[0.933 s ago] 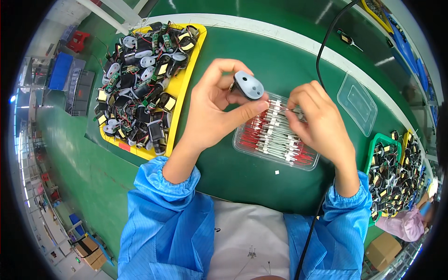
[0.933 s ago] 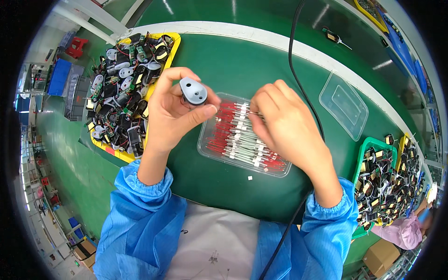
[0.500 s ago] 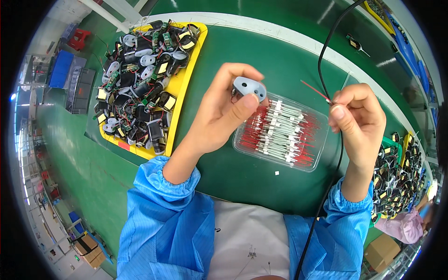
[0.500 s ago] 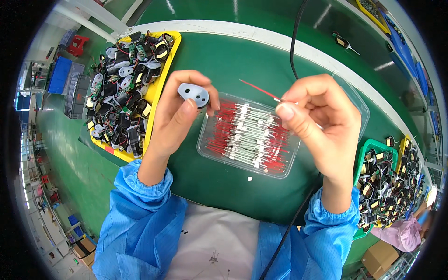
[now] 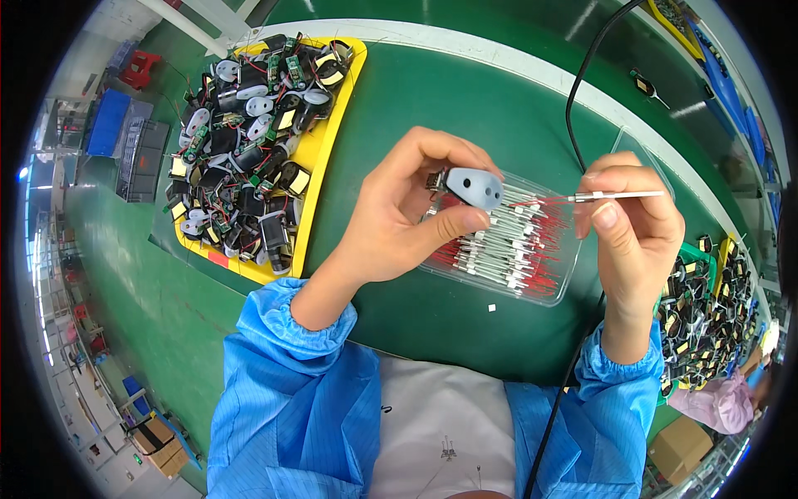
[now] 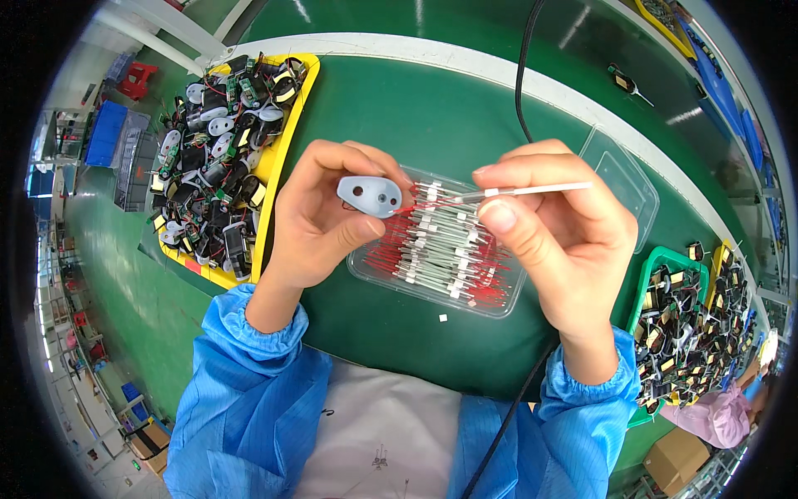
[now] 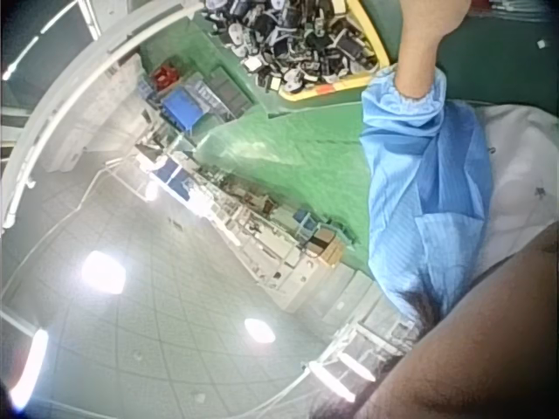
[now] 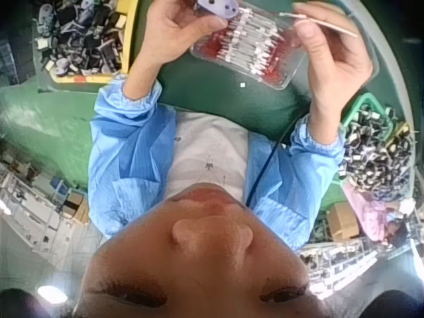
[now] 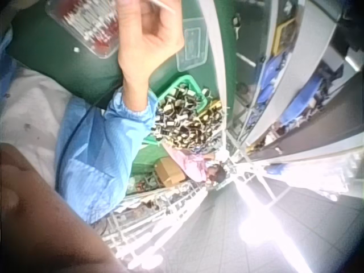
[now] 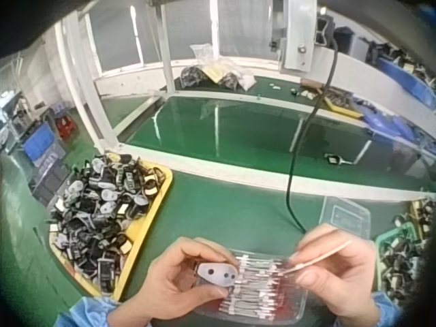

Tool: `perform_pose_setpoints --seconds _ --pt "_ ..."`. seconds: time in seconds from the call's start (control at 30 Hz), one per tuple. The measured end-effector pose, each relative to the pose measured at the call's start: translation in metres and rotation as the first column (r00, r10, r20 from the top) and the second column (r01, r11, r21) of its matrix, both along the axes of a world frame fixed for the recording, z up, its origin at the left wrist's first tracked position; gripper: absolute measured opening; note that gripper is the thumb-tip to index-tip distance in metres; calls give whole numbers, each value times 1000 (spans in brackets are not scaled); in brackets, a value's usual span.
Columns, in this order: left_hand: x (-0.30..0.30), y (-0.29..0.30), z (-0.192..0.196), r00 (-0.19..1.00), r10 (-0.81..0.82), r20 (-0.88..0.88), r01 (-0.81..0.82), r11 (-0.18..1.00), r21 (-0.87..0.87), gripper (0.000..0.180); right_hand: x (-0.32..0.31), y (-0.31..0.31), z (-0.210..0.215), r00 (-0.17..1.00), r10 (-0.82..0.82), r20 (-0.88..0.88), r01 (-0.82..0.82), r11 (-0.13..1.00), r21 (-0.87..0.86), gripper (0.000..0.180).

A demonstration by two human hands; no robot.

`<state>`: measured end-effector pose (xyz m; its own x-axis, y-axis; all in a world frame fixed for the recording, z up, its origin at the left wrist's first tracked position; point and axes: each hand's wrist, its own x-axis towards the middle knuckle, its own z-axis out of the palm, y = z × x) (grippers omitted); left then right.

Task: The person repeatedly picks up small electronic modules from a yellow tray and uses a white stick to apply a red substance into the holes of the components. The person handles the items one at a time, applying the substance to multiple units throughout the clip.

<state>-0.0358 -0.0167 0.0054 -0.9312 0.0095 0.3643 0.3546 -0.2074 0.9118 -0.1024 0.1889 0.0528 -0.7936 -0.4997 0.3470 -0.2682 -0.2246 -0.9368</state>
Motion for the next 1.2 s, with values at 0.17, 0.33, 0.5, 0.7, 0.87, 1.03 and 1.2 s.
perform_pose_setpoints --seconds 0.17,0.33,0.5,0.7,0.87,1.03,1.2 --pt "1 -1 0 998 -19 -67 15 998 -63 40 7 0 5 995 -7 -104 14 998 66 20" --pt "2 1 0 1000 -4 -14 4 1000 -3 40 18 2 11 1000 -6 15 6 1000 10 21" --pt "2 1 2 1000 -8 -6 8 1000 -8 39 19 1 16 978 -61 201 63 998 -7 17" --pt "3 1 2 1000 -10 9 10 1000 -23 39 17 -4 12 987 -159 -37 158 987 -26 18" --pt "4 -1 5 999 -41 -6 41 999 -21 41 10 4 10 969 -88 -231 99 994 38 23" --pt "3 0 4 1000 -14 -25 13 1000 -16 41 13 0 14 939 -32 -343 63 995 80 25" --pt "3 0 4 1000 -2 -29 2 1000 -8 41 8 1 14 913 39 -407 2 995 101 21"
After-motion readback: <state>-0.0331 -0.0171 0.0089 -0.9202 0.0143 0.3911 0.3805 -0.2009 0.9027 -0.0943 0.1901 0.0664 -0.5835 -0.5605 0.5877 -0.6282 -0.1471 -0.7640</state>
